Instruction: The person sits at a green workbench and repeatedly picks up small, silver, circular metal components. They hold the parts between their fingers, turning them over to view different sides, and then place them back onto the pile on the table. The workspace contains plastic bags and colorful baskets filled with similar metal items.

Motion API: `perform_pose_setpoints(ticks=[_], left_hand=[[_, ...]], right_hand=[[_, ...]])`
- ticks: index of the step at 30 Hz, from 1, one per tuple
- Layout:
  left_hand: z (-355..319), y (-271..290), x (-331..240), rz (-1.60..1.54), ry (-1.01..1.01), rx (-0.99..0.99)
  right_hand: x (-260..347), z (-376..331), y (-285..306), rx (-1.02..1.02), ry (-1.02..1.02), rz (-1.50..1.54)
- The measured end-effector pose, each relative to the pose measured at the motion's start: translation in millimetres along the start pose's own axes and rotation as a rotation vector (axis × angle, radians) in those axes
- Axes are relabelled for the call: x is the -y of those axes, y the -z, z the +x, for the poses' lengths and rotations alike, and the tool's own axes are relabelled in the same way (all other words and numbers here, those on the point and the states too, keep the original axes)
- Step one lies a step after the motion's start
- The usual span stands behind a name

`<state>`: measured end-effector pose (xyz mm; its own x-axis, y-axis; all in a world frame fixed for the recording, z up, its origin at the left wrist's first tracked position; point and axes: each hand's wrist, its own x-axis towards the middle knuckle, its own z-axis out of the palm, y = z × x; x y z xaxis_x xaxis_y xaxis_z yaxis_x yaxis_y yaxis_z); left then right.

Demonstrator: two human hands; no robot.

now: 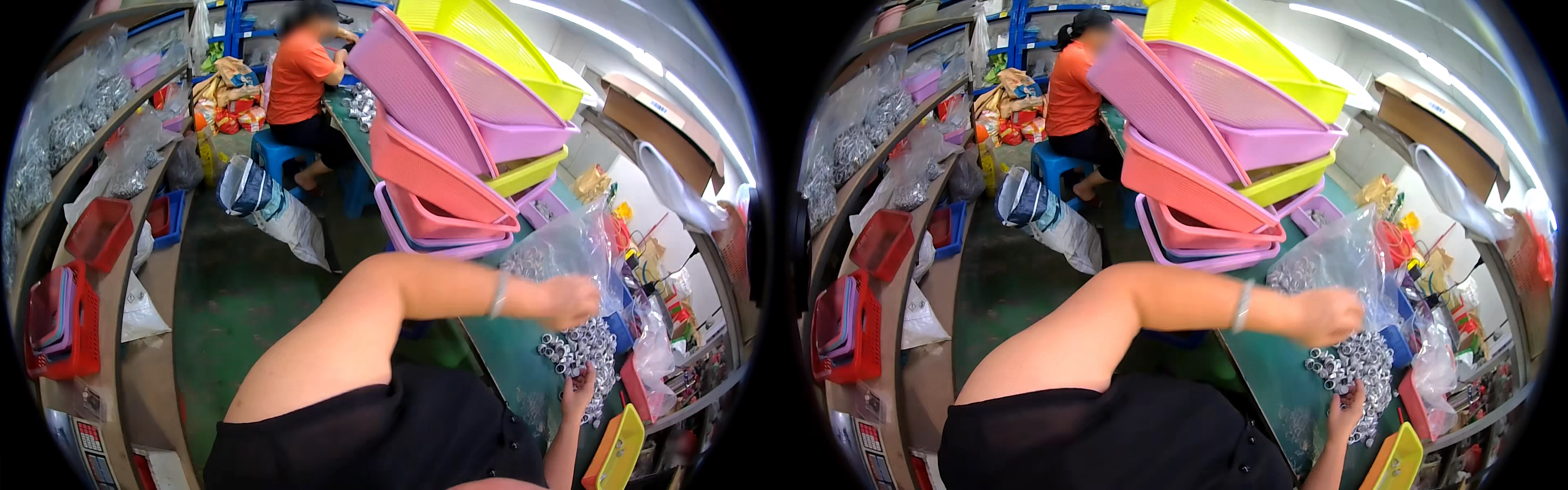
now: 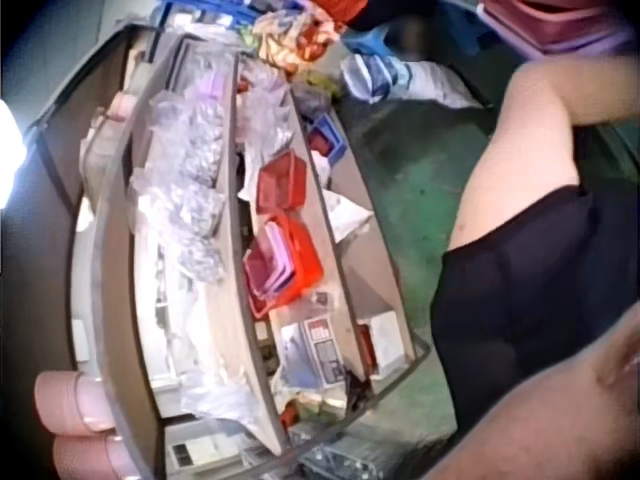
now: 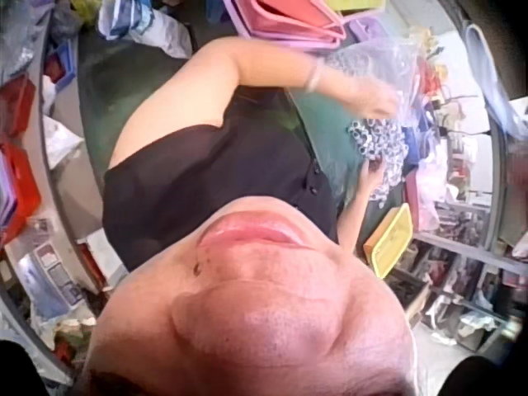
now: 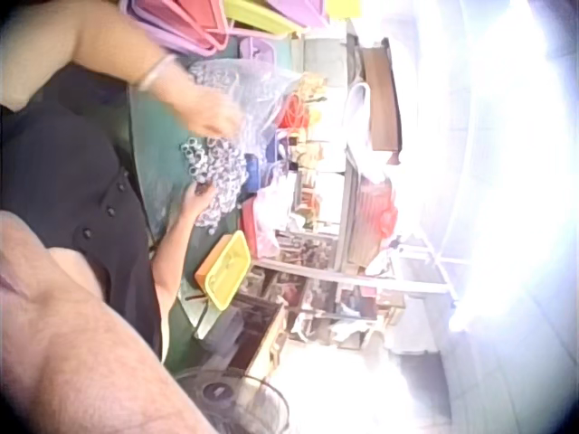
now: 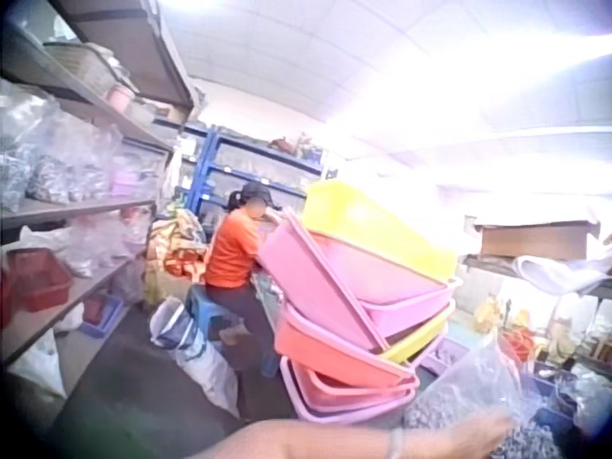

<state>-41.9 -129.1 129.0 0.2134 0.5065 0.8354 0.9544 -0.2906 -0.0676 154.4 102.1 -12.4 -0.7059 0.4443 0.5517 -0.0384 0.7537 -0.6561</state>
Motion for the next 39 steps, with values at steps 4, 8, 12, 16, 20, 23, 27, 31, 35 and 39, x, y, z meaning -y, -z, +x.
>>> perform_pose_setpoints(ticks=[4, 8, 12, 16, 20, 23, 27, 31, 35, 39], left_hand=[[-106.7, -20.6, -32.8, -0.142, 0.065, 0.036], [-170.1, -53.1, -32.7, -0.031, 0.447, 0.151], [-164.0, -56.5, -38.6, -0.002, 0.518, 0.160], [-162.0, -60.8, -38.9, -0.011, 0.567, 0.187], [-164.3, -58.7, -40.3, -0.009, 0.598, 0.195], [-162.3, -59.2, -41.2, -0.011, 0.613, 0.219], [-158.7, -54.8, -44.3, -0.001, 0.629, 0.258], [-158.6, -57.7, -44.5, 0.027, 0.636, 0.266], [-157.4, -57.1, -44.9, 0.032, 0.643, 0.289], [-155.3, -49.9, -46.3, 0.043, 0.655, 0.307]], right_hand=[[6.1, -1.0, 4.8, -0.014, 0.001, -0.033], [14.8, 3.6, -15.8, -0.026, 0.072, 0.052], [22.2, -3.2, -23.5, -0.094, 0.058, 0.032], [0.0, -14.9, -20.7, -0.202, 0.017, 0.003], [2.3, -18.1, -22.4, -0.263, -0.008, -0.026], [-2.7, -19.3, -21.5, -0.236, -0.011, -0.022], [-5.9, -20.0, -20.3, -0.252, -0.031, -0.006], [-3.3, -22.1, -18.9, -0.255, -0.015, -0.008], [-7.6, -22.2, -19.9, -0.259, -0.006, 0.026], [2.2, -19.8, -25.9, -0.252, -0.019, 0.048]])
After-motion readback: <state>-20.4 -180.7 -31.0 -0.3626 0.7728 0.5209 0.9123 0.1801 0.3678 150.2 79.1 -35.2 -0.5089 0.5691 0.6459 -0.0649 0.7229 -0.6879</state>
